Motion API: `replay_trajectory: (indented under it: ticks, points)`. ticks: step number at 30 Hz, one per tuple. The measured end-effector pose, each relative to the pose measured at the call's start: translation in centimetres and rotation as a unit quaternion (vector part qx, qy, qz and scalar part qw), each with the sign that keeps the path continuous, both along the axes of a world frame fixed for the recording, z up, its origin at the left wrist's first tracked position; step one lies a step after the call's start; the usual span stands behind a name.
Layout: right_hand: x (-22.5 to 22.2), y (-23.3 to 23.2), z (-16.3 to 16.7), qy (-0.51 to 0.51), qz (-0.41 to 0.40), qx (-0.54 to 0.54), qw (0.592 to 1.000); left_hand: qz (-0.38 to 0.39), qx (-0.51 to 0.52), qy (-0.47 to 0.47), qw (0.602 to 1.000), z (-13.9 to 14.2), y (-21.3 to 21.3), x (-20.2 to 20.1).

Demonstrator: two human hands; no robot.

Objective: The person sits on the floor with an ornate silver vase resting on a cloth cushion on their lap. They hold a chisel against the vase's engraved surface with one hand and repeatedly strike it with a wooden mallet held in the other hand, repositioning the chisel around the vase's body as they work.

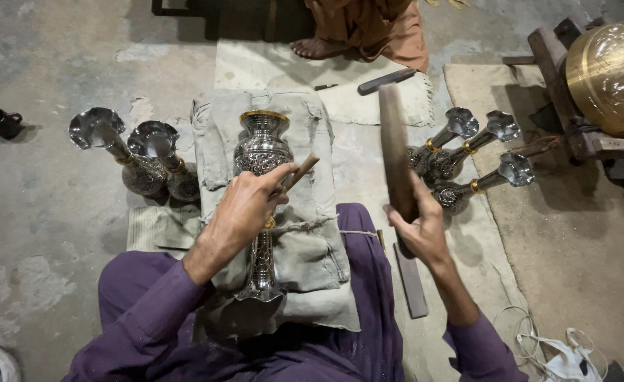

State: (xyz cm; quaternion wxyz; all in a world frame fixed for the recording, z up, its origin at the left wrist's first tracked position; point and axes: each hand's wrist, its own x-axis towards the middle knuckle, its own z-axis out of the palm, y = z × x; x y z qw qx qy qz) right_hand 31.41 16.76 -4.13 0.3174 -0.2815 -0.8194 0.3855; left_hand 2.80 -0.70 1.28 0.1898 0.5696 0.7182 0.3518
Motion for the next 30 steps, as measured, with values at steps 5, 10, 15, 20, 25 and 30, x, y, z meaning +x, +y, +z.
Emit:
replay_trajectory:
  ticks: [5,10,15,20,25,30]
  points:
    - [0.4,0.1,0.3,-0.117,-0.009,0.148,0.982,-0.001,-0.004,0.002,1.0,0.2,-0.2,-0.1]
    - [0.3,0.9,0.8,-0.118,-0.003,0.17,0.978,-0.005,0.01,0.011,1.0,-0.2,-0.1,-0.2]
    - [0.1,0.4,1.6,-0.041,-0.034,0.0,0.999,-0.004,0.047,-0.008,0.999,-0.3,-0.4,-0.1]
    - [0.2,0.3,1.9,-0.174,-0.008,0.143,0.974,0.0,0.03,-0.003,1.0,-0.2,-0.5,-0.2]
    - [0.1,1.1,1.8,-0.121,0.008,0.088,0.989,-0.01,0.031,-0.005,0.999,-0.3,-0.4,-0.5]
    - [0.1,1.2,2.0,-0.031,-0.001,0.201,0.979,-0.001,-0.002,-0.045,0.999,-0.5,-0.6,-0.5]
